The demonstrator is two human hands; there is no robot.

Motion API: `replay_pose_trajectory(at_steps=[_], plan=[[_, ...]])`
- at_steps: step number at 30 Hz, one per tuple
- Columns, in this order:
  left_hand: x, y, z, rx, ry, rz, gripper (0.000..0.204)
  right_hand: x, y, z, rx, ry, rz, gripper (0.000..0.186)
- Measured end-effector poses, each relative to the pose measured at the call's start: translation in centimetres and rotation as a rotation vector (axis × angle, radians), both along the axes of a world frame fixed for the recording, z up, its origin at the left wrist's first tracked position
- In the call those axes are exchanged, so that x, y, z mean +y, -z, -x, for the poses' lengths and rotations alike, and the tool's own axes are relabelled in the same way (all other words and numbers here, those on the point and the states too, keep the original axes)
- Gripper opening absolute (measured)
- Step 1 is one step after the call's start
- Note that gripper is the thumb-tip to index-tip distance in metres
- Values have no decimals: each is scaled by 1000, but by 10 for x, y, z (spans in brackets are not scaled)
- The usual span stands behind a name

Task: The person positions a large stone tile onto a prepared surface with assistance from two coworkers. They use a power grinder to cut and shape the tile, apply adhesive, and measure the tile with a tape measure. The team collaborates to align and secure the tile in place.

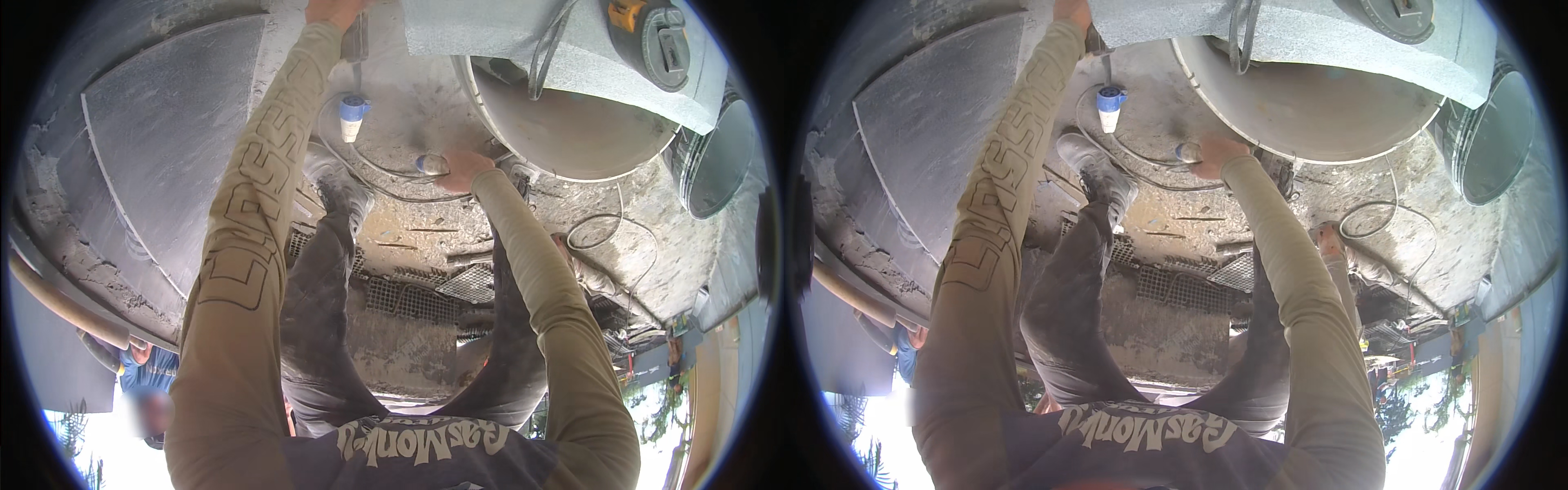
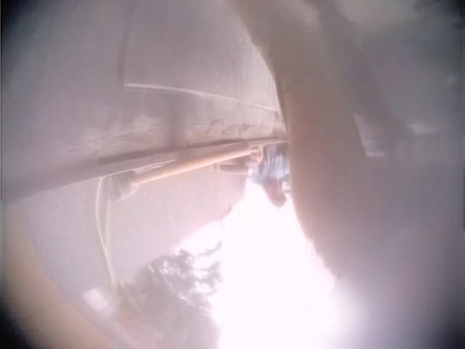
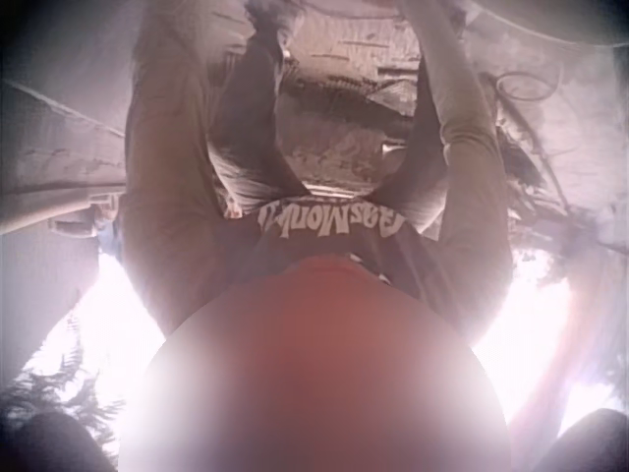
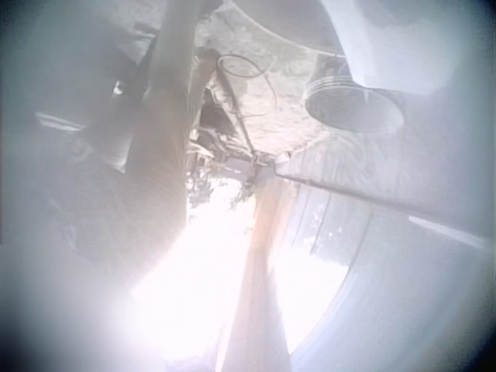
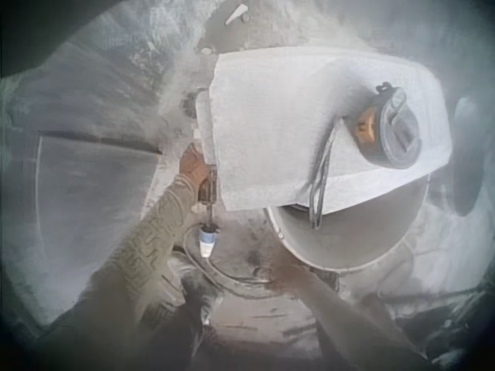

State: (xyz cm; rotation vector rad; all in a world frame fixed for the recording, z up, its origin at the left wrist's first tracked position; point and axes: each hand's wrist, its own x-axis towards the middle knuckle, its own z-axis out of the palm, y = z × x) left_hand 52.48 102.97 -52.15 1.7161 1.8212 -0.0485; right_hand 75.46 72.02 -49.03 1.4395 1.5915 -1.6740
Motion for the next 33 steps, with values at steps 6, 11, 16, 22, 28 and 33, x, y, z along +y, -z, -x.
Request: replay_pose_trajectory(at_steps=[6, 11, 16, 22, 28, 33], plan=[[-103, -115, 38, -664, -513, 289, 60, -58, -5, -10, -18, 739, 787, 61], [-186, -234, 72, -859, -882, 619, 52, -18, -52, 79, 340, 1563, 300, 53], [-246, -271, 89, -792, -979, 712, 43, 60, 3, 168, -79, 1151, -183, 78], [-269, -264, 97, -925, -1079, 742, 39, 102, 48, 212, -367, 878, -356, 72], [-271, -271, 100, -1050, -1012, 601, 44, 84, -47, 175, -76, 961, -361, 52], [-291, -339, 92, -1088, -950, 529, 52, 59, -257, 115, 95, 1045, -412, 57]])
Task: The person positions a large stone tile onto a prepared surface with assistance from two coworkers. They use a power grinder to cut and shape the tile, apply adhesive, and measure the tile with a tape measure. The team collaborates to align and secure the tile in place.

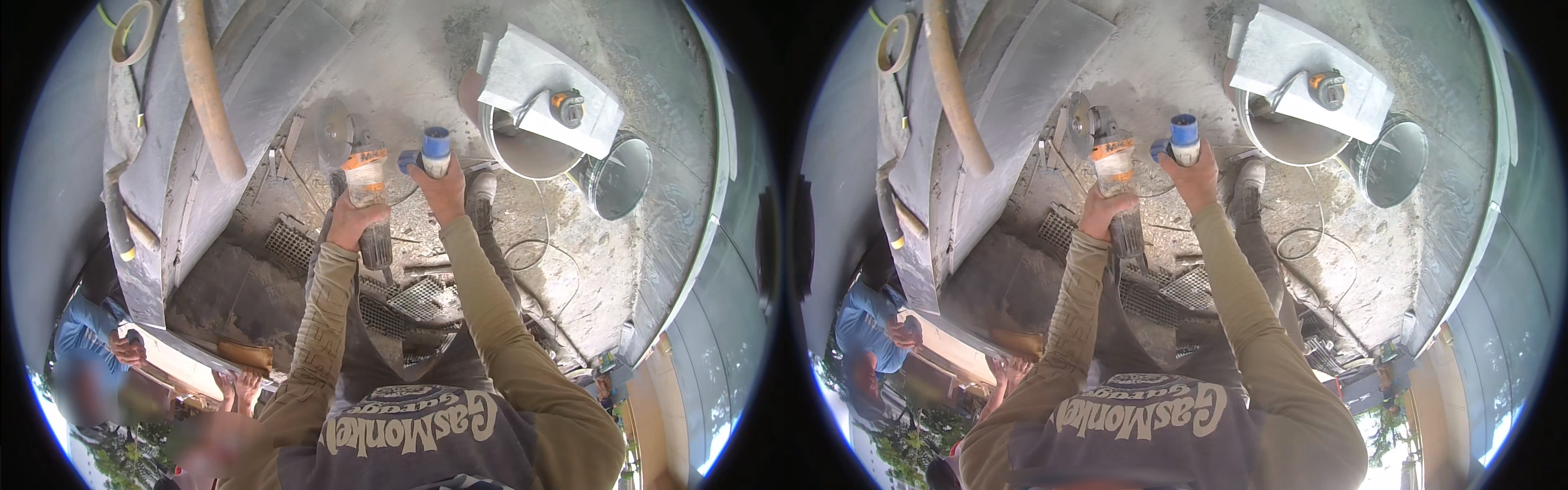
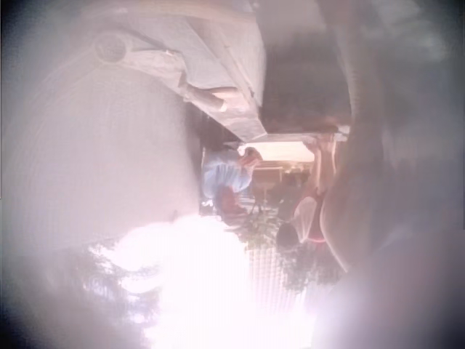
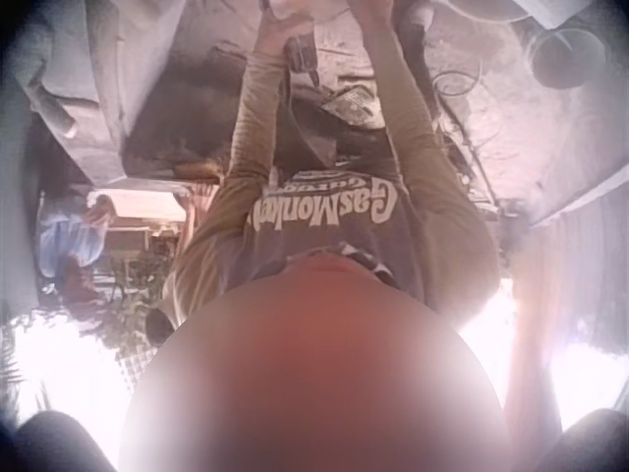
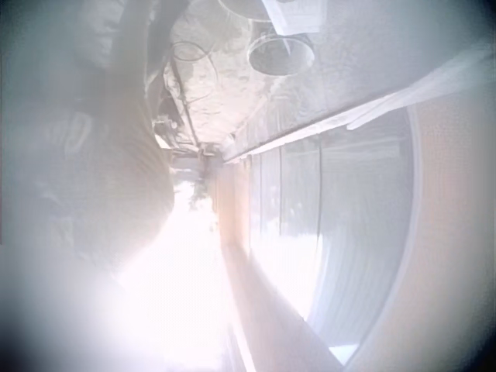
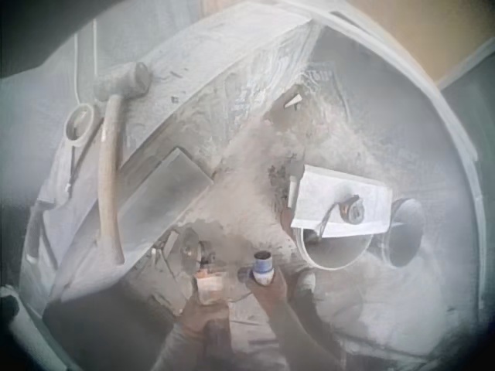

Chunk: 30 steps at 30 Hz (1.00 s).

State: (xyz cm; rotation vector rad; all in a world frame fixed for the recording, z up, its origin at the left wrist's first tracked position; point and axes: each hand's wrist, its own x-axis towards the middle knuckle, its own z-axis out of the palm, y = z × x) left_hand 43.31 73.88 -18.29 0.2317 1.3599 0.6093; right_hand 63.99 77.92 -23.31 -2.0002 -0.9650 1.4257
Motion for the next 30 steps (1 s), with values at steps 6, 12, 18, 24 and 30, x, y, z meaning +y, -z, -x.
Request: replay_pose_trajectory(at_steps=[6, 12, 18, 24, 30], plan=[[0, -133, -23, -178, -123, -155, 57, -10, -231, -58, 129, -89, -57, 50], [-26, -297, -103, -394, -338, -318, 65, -25, -363, -104, 548, 16, -117, 35], [-64, -399, -161, -247, -490, -478, 66, -26, -476, -176, 536, -259, -147, 47], [-103, -502, -164, -107, -441, -550, 65, -10, -553, -260, 250, -909, -504, 62], [-147, -554, -163, 53, -241, -500, 67, -20, -601, -254, 227, -1254, -553, 56]])
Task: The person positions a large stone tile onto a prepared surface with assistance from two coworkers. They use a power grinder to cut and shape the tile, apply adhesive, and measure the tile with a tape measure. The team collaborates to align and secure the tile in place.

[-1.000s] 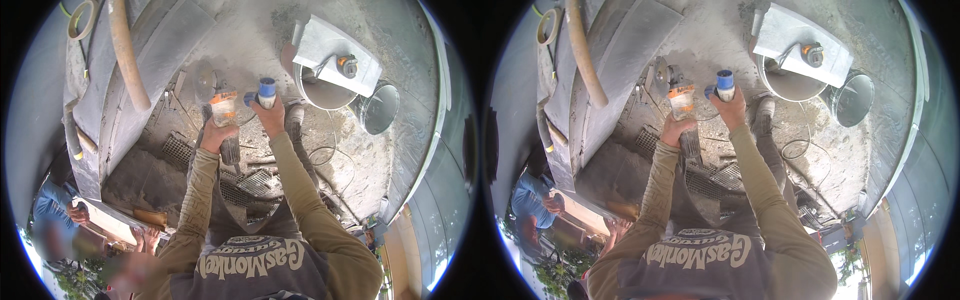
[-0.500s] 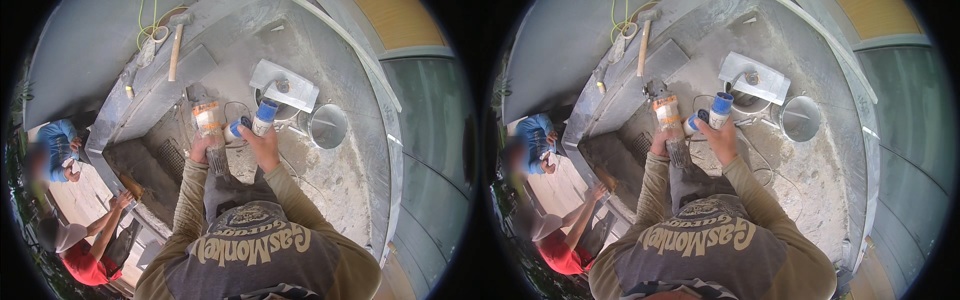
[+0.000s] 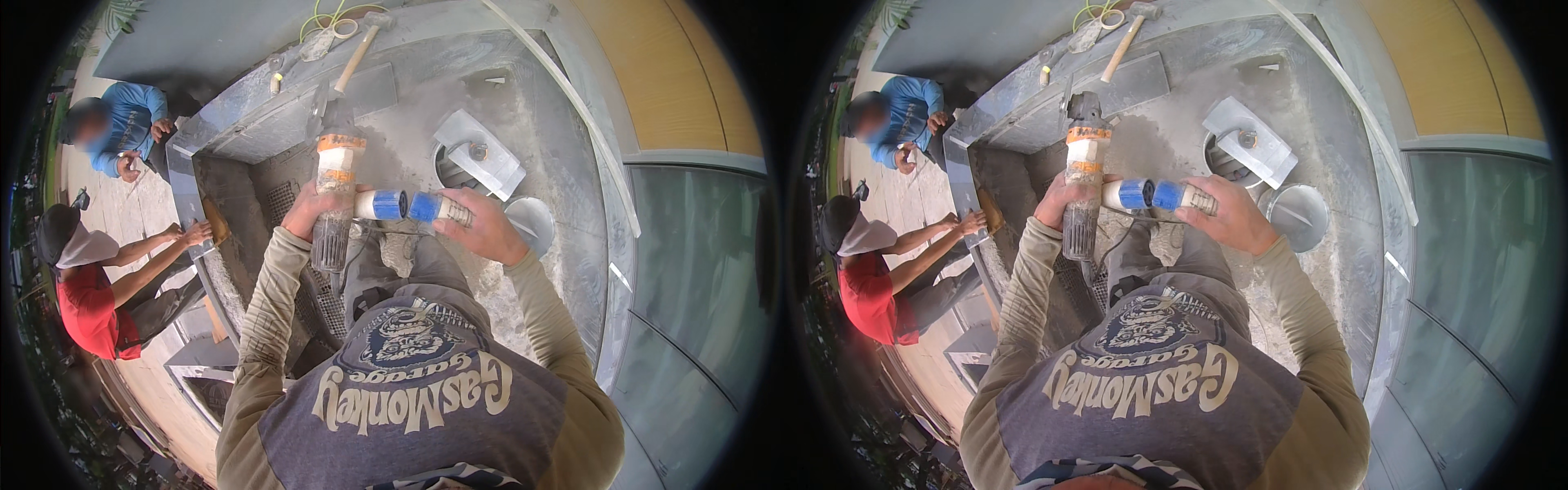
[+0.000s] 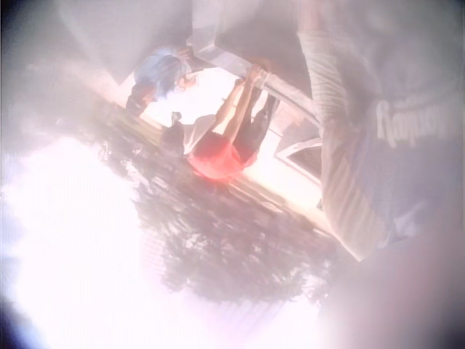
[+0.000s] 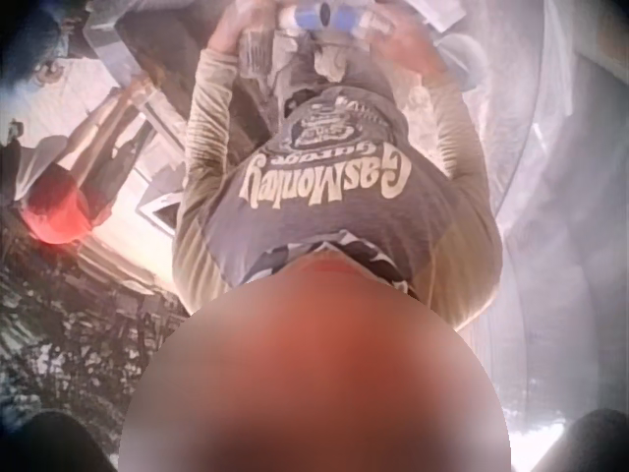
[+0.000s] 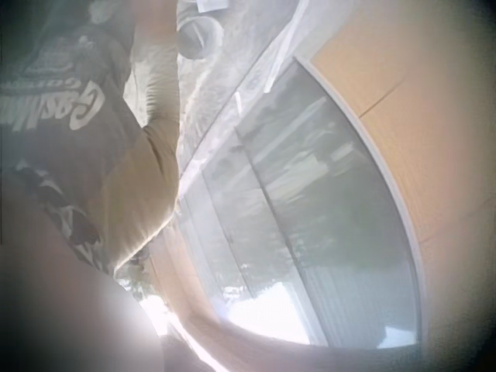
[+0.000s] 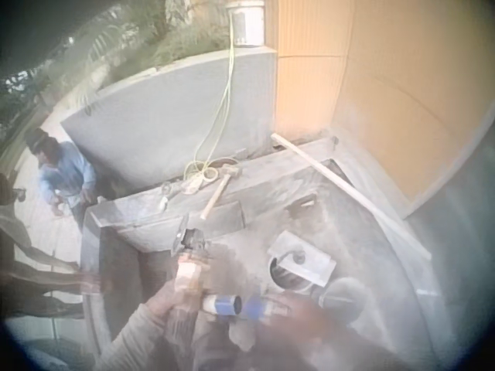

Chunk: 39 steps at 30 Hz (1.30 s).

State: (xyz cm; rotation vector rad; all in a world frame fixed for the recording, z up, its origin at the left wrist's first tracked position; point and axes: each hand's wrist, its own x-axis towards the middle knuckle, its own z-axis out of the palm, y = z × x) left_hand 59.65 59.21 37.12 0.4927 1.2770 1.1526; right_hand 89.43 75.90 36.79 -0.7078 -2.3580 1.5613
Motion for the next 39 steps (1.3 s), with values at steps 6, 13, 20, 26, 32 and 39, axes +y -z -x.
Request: replay_pose_trajectory(at_steps=[6, 13, 20, 26, 32, 39], plan=[[-42, -6, -1, 50, 21, 34, 67, -17, -26, 19, -114, -216, -110, 58], [-75, -1, -16, -79, -77, 54, 64, -41, -11, 13, -81, -192, -58, 56], [-85, -4, -31, -6, -90, 65, 65, -55, -18, 5, -177, -180, 28, 50], [-84, 0, -41, 18, -91, 21, 58, -57, 4, -9, -199, -196, 245, 55], [-88, 18, -55, 22, -54, 10, 57, -57, 7, -9, -342, -281, 403, 47], [-87, 25, -65, -210, -202, 26, 52, -75, 6, -11, -180, -217, 219, 52]])
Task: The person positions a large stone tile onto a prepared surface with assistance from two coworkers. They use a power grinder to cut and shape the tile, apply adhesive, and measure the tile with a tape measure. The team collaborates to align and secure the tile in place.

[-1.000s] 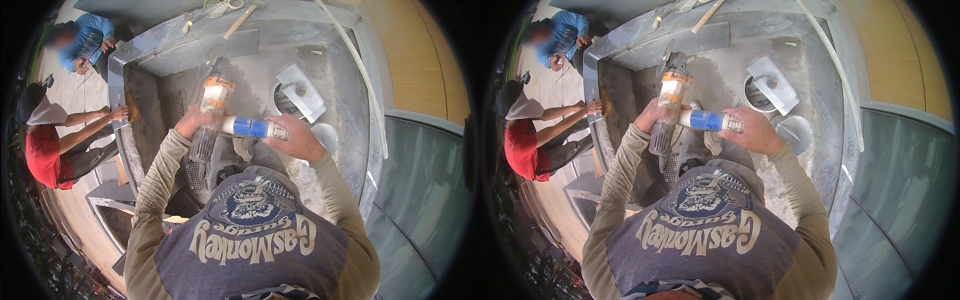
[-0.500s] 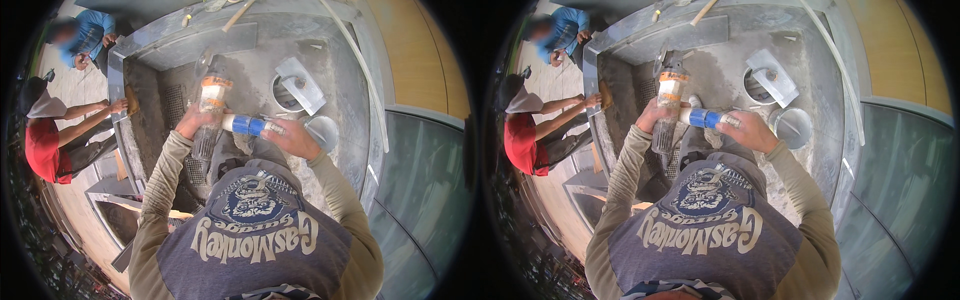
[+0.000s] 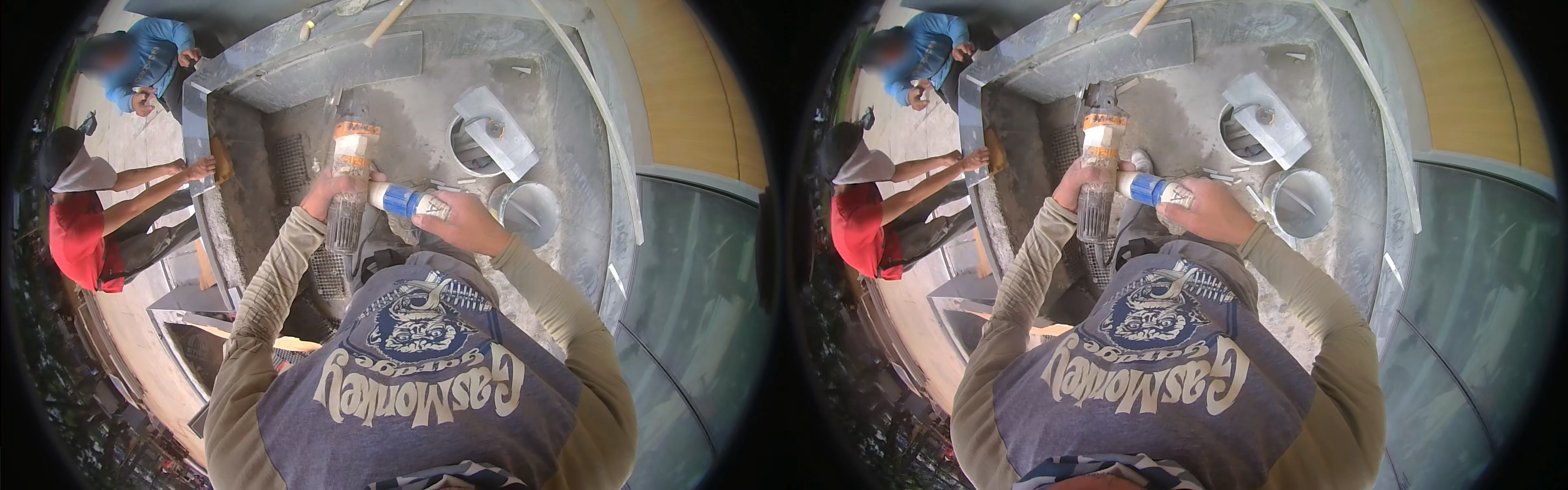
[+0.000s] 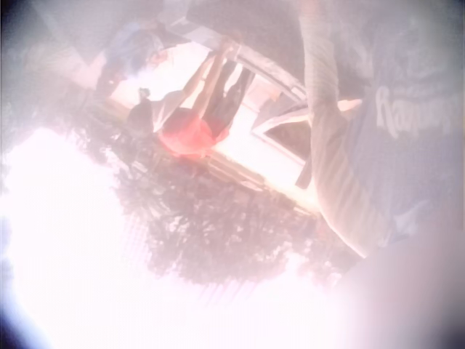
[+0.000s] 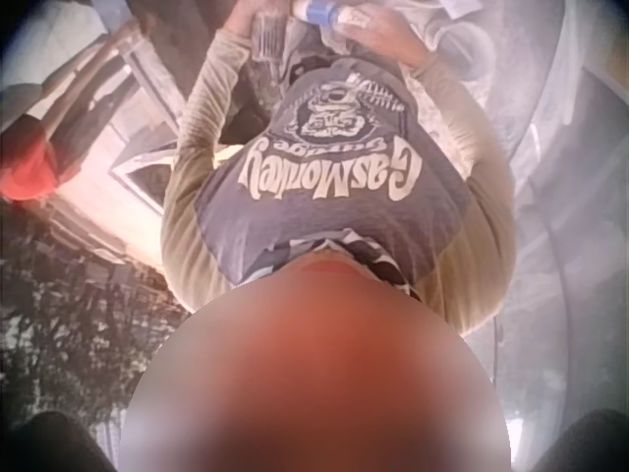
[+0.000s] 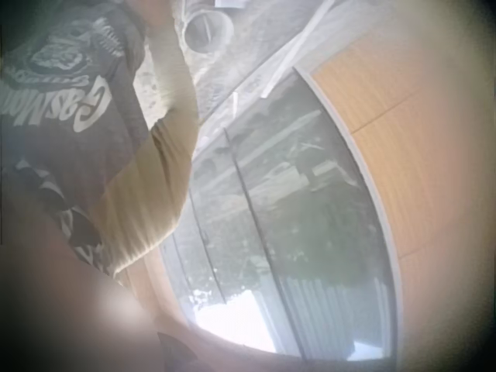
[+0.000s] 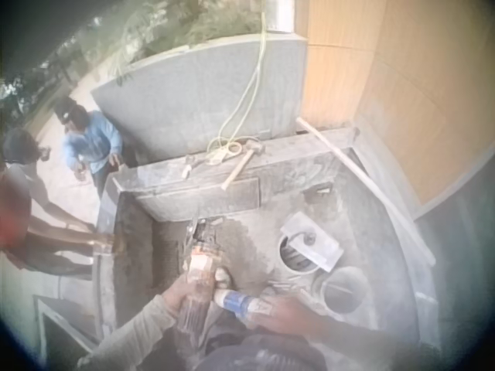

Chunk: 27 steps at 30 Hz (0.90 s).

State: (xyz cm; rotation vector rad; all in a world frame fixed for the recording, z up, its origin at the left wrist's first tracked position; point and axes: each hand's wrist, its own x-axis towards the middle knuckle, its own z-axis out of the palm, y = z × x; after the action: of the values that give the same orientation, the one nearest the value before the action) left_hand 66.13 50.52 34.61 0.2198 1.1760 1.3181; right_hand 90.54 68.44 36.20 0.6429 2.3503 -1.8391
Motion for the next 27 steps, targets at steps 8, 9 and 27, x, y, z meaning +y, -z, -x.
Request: replay_pose_trajectory(at_steps=[8, 9, 27], plan=[[-19, 51, -3, -171, -119, 5, 48, -35, 10, 9, -62, -8, -270, 51], [-16, 49, -5, -122, -120, 5, 46, -39, 12, 9, -75, 14, -272, 51], [-15, 87, 14, -90, -149, 141, 44, -59, 62, 53, -414, 231, 353, 52]])
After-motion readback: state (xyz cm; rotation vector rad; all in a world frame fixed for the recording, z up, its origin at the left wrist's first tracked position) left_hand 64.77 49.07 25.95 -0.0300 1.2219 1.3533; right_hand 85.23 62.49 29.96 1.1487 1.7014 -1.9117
